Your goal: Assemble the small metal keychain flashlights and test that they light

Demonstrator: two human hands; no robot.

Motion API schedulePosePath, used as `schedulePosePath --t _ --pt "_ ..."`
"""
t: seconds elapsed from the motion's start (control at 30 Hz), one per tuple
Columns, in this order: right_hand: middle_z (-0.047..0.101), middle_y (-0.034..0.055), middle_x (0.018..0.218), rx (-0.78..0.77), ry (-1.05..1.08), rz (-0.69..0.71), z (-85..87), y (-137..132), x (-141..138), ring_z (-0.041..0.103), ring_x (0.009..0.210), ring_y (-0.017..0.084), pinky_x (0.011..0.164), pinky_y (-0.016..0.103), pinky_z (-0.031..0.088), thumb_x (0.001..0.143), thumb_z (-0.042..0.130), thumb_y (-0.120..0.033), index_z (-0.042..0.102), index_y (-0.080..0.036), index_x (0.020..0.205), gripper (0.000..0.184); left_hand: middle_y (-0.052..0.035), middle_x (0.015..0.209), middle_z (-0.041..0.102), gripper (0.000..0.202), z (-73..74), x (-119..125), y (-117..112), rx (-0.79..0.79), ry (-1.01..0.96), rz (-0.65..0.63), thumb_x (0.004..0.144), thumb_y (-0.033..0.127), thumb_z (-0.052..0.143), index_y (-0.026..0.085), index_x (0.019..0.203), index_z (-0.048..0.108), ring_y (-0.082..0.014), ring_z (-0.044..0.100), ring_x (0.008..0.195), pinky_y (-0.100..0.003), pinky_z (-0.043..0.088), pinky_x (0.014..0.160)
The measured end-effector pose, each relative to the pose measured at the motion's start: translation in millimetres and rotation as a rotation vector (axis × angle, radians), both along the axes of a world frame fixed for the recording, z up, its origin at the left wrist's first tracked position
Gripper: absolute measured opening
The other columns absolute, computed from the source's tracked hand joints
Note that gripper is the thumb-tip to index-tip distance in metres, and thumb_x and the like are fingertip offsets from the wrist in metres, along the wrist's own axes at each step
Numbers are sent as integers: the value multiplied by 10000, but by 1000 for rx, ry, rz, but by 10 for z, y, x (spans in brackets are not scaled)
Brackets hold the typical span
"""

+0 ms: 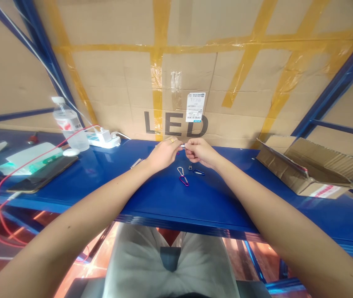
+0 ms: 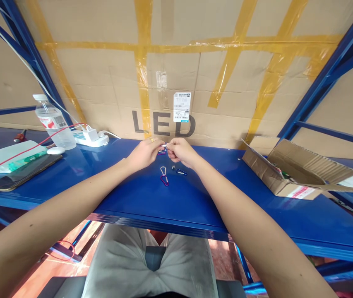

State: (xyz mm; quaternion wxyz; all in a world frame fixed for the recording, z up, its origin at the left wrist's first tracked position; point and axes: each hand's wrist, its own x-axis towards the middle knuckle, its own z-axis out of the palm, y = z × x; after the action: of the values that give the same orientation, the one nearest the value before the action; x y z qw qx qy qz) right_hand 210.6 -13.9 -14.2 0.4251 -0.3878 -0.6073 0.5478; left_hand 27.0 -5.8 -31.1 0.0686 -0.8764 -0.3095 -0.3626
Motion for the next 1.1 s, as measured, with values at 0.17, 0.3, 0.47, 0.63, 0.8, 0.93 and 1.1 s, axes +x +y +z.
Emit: schedulePosePath --t 0.17,0.3,0.47,0.63,0.8,0.93,1.1 --pt "620 31 647 157 -281 -103 -40 143 87 563 520 127 402 222 365 936 632 -315 553 -184 789 211 -54 853 678 111 -1 16 79 -319 -180 89 957 220 512 189 886 591 -200 623 797 -324 472 759" --pt "664 45 671 247 -623 -200 -34 235 255 571 495 122 441 241 397 891 656 -253 599 -169 718 201 -4 774 665 90 7 -26 171 -659 -408 44 937 187 549 197 870 490 -120 572 593 -264 466 618" --pt "678 24 674 328 -846 89 63 63 242 586 553 137 503 253 411 795 716 -251 676 -188 710 112 6 735 675 137 1 -76 214 -824 -399 35 900 176 624 197 882 491 -88 529 484 -243 429 515" --pt "598 10 519 295 -1117 280 198 -268 -24 473 420 120 430 278 323 704 806 -459 614 -205 534 361 22 687 651 175 -16 -107 228 -823 -384 38 865 146 667 189 862 498 -78 527 468 -230 431 497" --pt "586 18 493 243 -1237 370 216 -391 -152 453 409 124 441 292 327 702 814 -358 571 -200 473 369 18 696 647 175 -45 -132 274 -804 -392 10 861 152 678 190 880 508 -88 546 502 -235 448 511" --pt "598 10 548 236 -1227 432 221 -410 -151 474 473 119 484 279 338 771 714 -284 573 -190 544 282 -1 730 669 140 -42 -136 275 -805 -386 7 890 145 637 189 872 505 -89 547 523 -235 450 520" --pt "526 -5 568 339 -1293 393 262 -463 -175 416 497 102 484 276 278 803 616 -247 494 -181 571 270 -19 772 679 99 -27 -131 240 -813 -384 8 920 146 588 187 875 509 -99 555 561 -245 452 538"
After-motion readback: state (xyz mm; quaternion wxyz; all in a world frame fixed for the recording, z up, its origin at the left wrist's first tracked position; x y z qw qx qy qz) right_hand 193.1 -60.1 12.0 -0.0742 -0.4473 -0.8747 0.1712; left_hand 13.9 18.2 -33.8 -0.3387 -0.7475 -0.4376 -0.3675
